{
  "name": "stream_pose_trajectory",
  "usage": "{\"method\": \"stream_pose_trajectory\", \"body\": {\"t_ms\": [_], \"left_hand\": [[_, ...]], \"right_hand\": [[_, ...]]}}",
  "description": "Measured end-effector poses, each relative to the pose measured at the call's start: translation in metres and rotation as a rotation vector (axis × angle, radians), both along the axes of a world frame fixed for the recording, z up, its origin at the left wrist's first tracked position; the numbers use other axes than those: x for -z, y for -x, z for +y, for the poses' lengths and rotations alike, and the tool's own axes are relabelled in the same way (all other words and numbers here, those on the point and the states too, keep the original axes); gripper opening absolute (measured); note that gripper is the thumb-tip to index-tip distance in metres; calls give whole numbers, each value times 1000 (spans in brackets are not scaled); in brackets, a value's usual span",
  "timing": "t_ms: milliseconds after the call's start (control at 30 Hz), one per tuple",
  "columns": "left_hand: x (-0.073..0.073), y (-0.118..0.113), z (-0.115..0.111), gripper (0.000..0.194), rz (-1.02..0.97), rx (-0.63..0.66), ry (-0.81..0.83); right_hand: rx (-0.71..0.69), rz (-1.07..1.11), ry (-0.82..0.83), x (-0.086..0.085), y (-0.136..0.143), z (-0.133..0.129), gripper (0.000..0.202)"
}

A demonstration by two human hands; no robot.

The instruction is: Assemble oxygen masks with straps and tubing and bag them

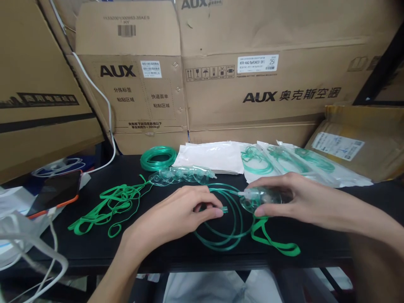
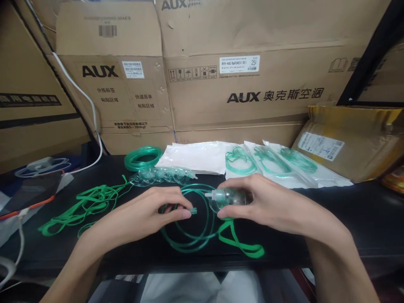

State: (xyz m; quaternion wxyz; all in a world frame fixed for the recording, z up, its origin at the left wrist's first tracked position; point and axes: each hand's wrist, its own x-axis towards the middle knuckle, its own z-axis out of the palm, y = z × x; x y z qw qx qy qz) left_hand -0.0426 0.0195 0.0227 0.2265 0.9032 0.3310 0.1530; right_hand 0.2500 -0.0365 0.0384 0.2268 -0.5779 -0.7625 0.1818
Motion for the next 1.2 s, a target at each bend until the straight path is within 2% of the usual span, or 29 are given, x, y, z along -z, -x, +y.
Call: {"method": "stream_pose_trajectory", "body": {"t_ms": [100, 267, 533, 633, 767, 833, 933, 1067, 1200], "left_hand": [[-1, 0, 1, 19, -30, -6, -38], [-1, -1, 1, 21, -67, 25, -38], [1, -3, 2, 19, -110, 44, -84], [3, -4, 1, 20, -121, 4, -27], [4, -8, 0, 32, -107, -33, 87], [6, -9, 0, 36, -101, -50, 91], [8, -10, 3, 34, -140, -49, 30], [13, -11, 5, 25, -177, -24, -157], [18, -14, 7, 25, -143, -14, -353]], "right_hand": [[-47, -34, 139, 2, 3, 2, 45], [-74, -59, 206, 3, 14, 4, 49], [-58, -53, 180, 6, 26, 6, 59], [-49, -35, 168, 8, 28, 6, 57], [-75, -2, 140, 8, 32, 11, 49], [-76, 10, 135, 11, 33, 15, 47], [-36, 37, 98, 16, 32, 22, 50], [-4, 58, 89, 17, 30, 23, 54], [-52, 119, 152, 13, 30, 22, 44]]}}
